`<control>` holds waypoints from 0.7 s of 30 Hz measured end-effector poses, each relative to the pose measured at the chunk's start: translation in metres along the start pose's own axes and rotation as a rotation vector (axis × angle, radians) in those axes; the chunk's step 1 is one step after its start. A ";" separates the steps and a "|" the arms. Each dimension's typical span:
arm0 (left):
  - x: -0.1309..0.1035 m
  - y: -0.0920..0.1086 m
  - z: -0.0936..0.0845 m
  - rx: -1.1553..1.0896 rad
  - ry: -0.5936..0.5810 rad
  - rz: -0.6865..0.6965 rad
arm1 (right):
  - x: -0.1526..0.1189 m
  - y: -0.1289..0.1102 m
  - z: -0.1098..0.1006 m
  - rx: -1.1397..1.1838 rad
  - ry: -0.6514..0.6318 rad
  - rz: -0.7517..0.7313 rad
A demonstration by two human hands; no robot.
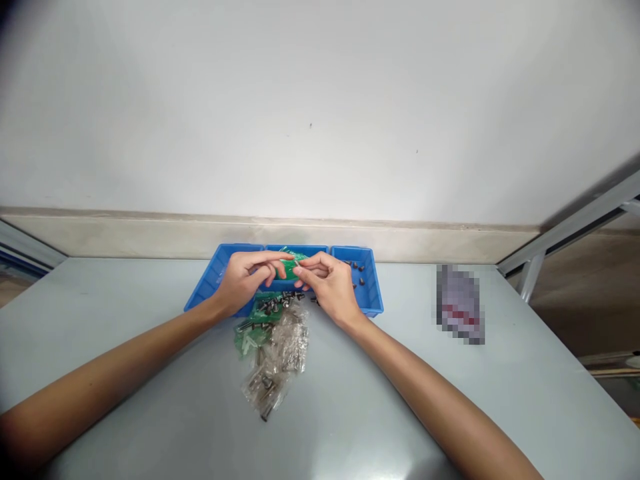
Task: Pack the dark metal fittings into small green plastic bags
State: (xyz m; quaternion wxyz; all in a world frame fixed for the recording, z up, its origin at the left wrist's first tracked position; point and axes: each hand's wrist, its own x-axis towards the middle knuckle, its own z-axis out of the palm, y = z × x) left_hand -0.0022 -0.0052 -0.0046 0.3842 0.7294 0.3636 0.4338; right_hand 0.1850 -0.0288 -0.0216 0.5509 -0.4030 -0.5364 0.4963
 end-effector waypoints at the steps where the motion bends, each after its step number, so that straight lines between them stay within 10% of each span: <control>1: 0.000 0.000 0.000 0.001 -0.004 0.003 | 0.000 0.000 0.000 0.005 -0.001 -0.003; 21: 0.002 -0.001 -0.001 0.179 -0.025 0.126 | 0.002 0.002 0.001 -0.004 0.017 0.013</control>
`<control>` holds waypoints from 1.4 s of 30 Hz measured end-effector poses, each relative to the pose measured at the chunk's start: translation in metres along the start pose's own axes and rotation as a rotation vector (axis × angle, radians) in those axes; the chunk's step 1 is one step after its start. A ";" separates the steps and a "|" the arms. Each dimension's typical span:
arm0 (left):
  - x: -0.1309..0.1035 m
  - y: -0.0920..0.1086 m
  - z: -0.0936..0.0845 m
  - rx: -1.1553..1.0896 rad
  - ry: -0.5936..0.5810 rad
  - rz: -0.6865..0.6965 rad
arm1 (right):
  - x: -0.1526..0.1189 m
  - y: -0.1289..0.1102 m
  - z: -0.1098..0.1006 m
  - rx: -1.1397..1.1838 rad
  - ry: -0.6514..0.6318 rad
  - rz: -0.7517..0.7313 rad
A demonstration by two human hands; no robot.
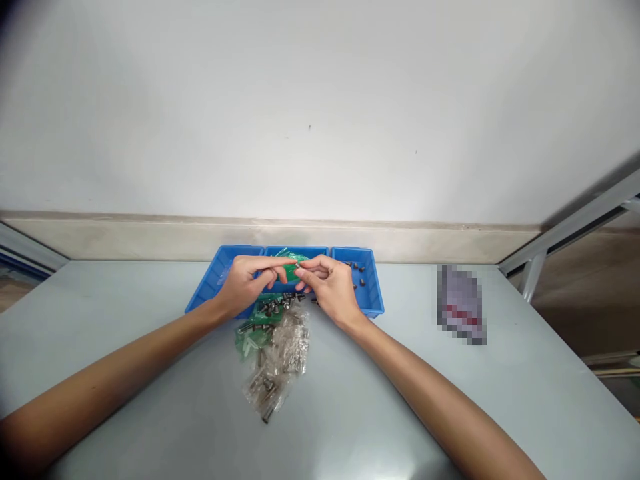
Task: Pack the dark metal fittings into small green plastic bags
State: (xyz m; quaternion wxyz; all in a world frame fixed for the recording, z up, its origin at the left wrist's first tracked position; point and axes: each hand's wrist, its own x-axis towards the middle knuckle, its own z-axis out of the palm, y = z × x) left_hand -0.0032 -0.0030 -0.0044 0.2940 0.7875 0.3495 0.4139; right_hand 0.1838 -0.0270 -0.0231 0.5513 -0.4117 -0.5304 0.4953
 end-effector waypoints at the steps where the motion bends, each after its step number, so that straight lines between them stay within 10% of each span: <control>1: 0.000 0.000 0.000 0.006 -0.001 0.005 | 0.000 0.000 0.000 -0.005 0.003 0.003; 42: -0.001 -0.002 0.002 -0.031 -0.006 -0.031 | -0.001 -0.004 -0.002 -0.029 -0.005 -0.035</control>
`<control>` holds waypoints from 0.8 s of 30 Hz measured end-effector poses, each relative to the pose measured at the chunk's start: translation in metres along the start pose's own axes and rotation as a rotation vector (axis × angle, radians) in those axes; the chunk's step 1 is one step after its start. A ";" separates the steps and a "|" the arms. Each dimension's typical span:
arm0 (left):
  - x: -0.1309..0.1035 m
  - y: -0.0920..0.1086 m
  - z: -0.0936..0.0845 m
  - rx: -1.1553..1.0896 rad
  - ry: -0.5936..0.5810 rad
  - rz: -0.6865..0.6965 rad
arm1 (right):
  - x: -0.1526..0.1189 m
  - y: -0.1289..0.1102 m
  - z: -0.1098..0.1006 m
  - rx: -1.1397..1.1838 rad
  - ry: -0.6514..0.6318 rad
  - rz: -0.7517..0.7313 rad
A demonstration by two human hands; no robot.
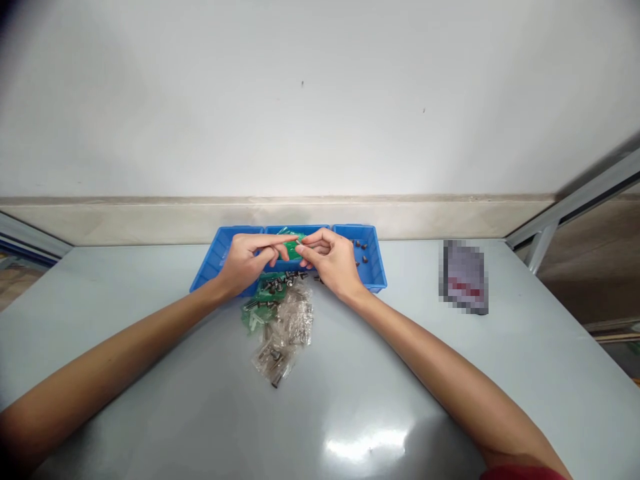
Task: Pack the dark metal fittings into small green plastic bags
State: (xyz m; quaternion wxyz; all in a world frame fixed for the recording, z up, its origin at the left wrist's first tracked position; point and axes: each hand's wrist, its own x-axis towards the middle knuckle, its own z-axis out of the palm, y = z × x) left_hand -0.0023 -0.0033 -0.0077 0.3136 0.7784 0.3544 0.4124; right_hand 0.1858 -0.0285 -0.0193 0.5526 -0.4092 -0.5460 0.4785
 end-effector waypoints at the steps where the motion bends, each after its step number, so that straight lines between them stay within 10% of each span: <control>1: 0.000 0.000 0.000 0.001 0.000 0.002 | 0.000 0.001 0.000 0.006 -0.002 -0.001; 24: 0.001 0.002 0.000 -0.069 -0.009 -0.097 | 0.001 0.003 0.001 0.059 0.007 0.002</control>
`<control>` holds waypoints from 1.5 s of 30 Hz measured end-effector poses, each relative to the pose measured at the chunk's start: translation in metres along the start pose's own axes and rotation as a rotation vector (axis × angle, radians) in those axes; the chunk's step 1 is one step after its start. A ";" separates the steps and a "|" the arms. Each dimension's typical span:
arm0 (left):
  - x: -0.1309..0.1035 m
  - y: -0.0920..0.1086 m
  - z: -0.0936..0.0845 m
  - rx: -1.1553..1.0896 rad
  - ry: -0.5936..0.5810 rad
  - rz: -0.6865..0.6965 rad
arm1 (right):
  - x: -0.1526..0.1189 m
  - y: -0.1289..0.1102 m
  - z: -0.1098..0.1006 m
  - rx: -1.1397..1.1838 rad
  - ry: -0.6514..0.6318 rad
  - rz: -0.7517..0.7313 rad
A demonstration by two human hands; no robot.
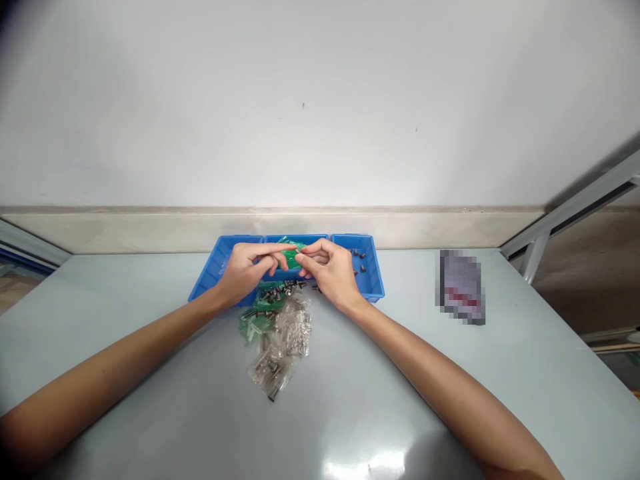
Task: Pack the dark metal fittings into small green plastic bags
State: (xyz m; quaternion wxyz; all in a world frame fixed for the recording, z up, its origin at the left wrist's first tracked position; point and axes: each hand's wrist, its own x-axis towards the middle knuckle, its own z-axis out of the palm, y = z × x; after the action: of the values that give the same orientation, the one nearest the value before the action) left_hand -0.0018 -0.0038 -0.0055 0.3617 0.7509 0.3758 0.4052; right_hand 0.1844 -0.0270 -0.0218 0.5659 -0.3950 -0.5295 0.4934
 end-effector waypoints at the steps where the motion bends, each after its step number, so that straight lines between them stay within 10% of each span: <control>1: 0.000 0.000 0.000 -0.005 -0.007 -0.005 | 0.000 0.000 0.000 0.000 0.000 0.001; 45: -0.001 0.007 -0.002 -0.108 -0.063 -0.095 | -0.003 0.002 0.000 -0.061 0.012 -0.013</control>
State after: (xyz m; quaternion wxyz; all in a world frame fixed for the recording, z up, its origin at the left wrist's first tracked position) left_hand -0.0019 -0.0072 0.0006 0.4323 0.7237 0.3771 0.3836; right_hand 0.1841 -0.0291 -0.0239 0.5600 -0.4118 -0.5431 0.4711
